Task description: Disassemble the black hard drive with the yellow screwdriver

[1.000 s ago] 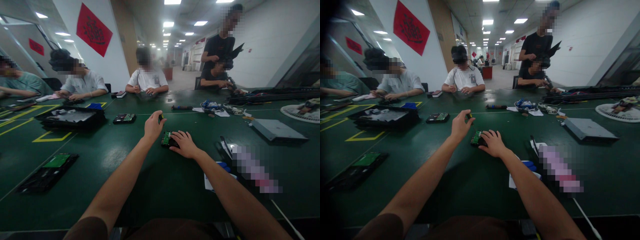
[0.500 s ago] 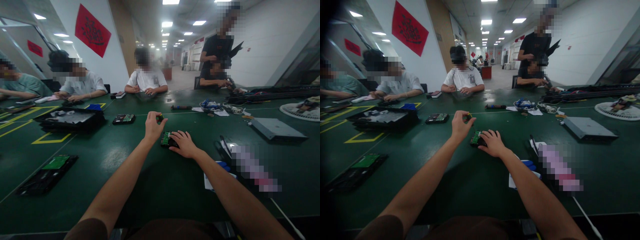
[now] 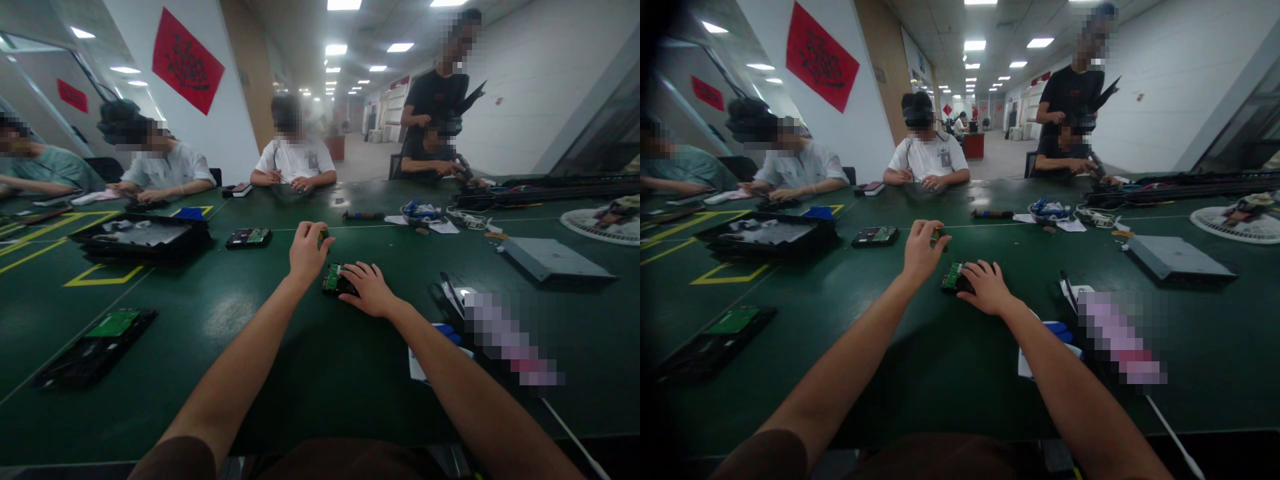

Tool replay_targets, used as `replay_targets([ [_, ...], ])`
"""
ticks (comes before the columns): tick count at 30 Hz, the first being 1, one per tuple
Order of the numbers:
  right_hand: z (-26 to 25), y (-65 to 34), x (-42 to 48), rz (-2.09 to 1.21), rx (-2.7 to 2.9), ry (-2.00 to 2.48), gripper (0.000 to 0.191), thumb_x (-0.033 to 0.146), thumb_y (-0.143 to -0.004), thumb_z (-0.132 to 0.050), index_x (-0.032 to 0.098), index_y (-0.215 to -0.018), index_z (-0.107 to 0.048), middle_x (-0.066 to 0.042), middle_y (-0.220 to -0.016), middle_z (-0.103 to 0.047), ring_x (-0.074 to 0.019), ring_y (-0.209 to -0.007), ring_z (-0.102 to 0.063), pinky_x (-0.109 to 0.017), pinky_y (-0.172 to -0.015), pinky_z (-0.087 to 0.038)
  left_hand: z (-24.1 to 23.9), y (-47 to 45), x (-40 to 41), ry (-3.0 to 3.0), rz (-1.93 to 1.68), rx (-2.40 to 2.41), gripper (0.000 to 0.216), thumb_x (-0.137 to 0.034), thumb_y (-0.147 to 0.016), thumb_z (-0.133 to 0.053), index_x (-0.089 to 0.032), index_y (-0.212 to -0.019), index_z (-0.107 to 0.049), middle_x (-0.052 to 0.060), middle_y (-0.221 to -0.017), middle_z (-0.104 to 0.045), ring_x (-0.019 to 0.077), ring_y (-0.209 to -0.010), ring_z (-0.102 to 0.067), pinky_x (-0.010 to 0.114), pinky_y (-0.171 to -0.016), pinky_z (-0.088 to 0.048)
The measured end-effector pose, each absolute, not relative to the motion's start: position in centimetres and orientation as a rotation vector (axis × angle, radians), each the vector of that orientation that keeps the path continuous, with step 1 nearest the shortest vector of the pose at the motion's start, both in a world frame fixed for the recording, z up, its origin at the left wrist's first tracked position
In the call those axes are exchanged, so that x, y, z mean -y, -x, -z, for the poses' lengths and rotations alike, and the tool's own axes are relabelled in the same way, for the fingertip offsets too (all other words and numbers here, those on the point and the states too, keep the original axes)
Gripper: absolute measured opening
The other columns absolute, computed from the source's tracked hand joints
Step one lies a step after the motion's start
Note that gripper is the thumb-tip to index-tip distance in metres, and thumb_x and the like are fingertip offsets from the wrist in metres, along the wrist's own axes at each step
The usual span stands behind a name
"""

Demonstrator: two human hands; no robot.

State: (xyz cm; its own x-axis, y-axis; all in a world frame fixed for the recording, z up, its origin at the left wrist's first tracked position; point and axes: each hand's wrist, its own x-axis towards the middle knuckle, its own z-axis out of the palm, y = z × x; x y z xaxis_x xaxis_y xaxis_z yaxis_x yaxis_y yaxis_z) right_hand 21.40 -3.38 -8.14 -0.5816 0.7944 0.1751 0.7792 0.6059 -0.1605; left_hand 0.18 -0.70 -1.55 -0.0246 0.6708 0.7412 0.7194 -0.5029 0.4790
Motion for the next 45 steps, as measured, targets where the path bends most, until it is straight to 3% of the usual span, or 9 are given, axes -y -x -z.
replay_targets([
  [5, 8.1, -21.4, 3.4, -0.098, 2.613, 1.302, 0.068, 0.065, -0.096, -0.049, 0.033, -0.156, -0.039, -0.005, -0.166, -0.032, -0.0395, -0.152, -0.021, -0.066, -0.121, -0.014, 1.9, 0.0, 0.3, 2.157, 1.45, 1.501, 0.033, -0.015, -0.093, -0.061, -0.025, -0.124, -0.06, 0.01, -0.125, -0.068, 0.0279, -0.121, -0.062, 0.044, -0.104, -0.051],
  [9, 8.1, -21.4, 3.3, -0.106, 2.612, 1.301, 0.069, 0.065, -0.096, -0.049, 0.033, -0.156, -0.039, -0.006, -0.165, -0.032, -0.0396, -0.152, -0.021, -0.067, -0.12, -0.014, 2.8, -0.2, -0.5, 2.194, 1.546, 1.5, 0.043, -0.022, -0.09, -0.069, -0.022, -0.129, -0.052, 0.013, -0.126, -0.067, 0.028, -0.114, -0.067, 0.044, -0.099, -0.054],
  [16, 8.0, -21.4, 3.4, -0.11, 2.609, 1.294, 0.069, 0.065, -0.096, -0.049, 0.032, -0.155, -0.04, -0.006, -0.165, -0.033, -0.0397, -0.152, -0.02, -0.067, -0.121, -0.013, 3.1, -0.6, -0.5, 2.185, 1.816, 1.431, 0.048, -0.033, -0.081, -0.082, -0.021, -0.115, -0.051, 0.013, -0.122, -0.065, 0.0238, -0.103, -0.07, 0.039, -0.088, -0.058],
  [20, 8.1, -21.5, 3.4, -0.111, 2.613, 1.298, 0.069, 0.065, -0.096, -0.049, 0.033, -0.156, -0.038, -0.006, -0.166, -0.031, -0.0394, -0.152, -0.02, -0.066, -0.121, -0.013, 2.3, -0.5, -0.2, 2.283, 1.873, 1.435, 0.034, -0.028, -0.086, -0.076, -0.021, -0.112, -0.055, 0.006, -0.105, -0.064, 0.0183, -0.091, -0.069, 0.033, -0.08, -0.059],
  [25, 8.1, -21.5, 3.3, -0.1, 2.614, 1.297, 0.068, 0.066, -0.097, -0.048, 0.033, -0.156, -0.039, -0.005, -0.165, -0.033, -0.0394, -0.151, -0.022, -0.066, -0.12, -0.014, 1.5, 0.2, -0.1, 2.315, 1.656, 1.411, 0.029, -0.016, -0.091, -0.065, -0.024, -0.118, -0.066, 0.008, -0.116, -0.058, 0.0197, -0.101, -0.065, 0.035, -0.089, -0.057],
  [31, 8.1, -21.5, 3.3, -0.095, 2.612, 1.296, 0.069, 0.066, -0.096, -0.048, 0.032, -0.155, -0.04, -0.006, -0.165, -0.033, -0.0397, -0.151, -0.022, -0.066, -0.12, -0.015, 1.7, 0.1, 0.1, 2.296, 1.422, 1.46, 0.038, -0.012, -0.097, -0.05, -0.026, -0.132, -0.06, 0.01, -0.127, -0.066, 0.0245, -0.115, -0.065, 0.038, -0.099, -0.051],
  [34, 8.1, -21.5, 3.4, -0.105, 2.61, 1.298, 0.069, 0.066, -0.096, -0.048, 0.032, -0.156, -0.04, -0.006, -0.165, -0.033, -0.0395, -0.151, -0.022, -0.066, -0.12, -0.014, 1.9, -0.1, 0.2, 2.297, 1.457, 1.559, 0.033, -0.024, -0.097, -0.059, -0.024, -0.13, -0.055, 0.011, -0.117, -0.071, 0.0265, -0.105, -0.07, 0.041, -0.092, -0.053],
  [39, 8.0, -21.5, 3.4, -0.117, 2.611, 1.294, 0.068, 0.065, -0.096, -0.049, 0.032, -0.155, -0.04, -0.006, -0.165, -0.032, -0.0394, -0.151, -0.021, -0.066, -0.12, -0.014, 1.9, -0.4, 0.4, 2.193, 1.774, 1.601, 0.046, -0.043, -0.08, -0.082, -0.023, -0.109, -0.052, 0.006, -0.098, -0.072, 0.0218, -0.085, -0.071, 0.034, -0.077, -0.055],
  [45, 8.1, -21.5, 3.3, -0.106, 2.61, 1.295, 0.068, 0.066, -0.097, -0.047, 0.033, -0.156, -0.038, -0.006, -0.166, -0.032, -0.0386, -0.152, -0.021, -0.065, -0.121, -0.013, 1.5, -0.7, 0.6, 2.263, 1.728, 1.461, 0.023, -0.031, -0.09, -0.072, -0.022, -0.107, -0.06, 0.004, -0.098, -0.069, 0.0177, -0.085, -0.067, 0.033, -0.082, -0.054],
])
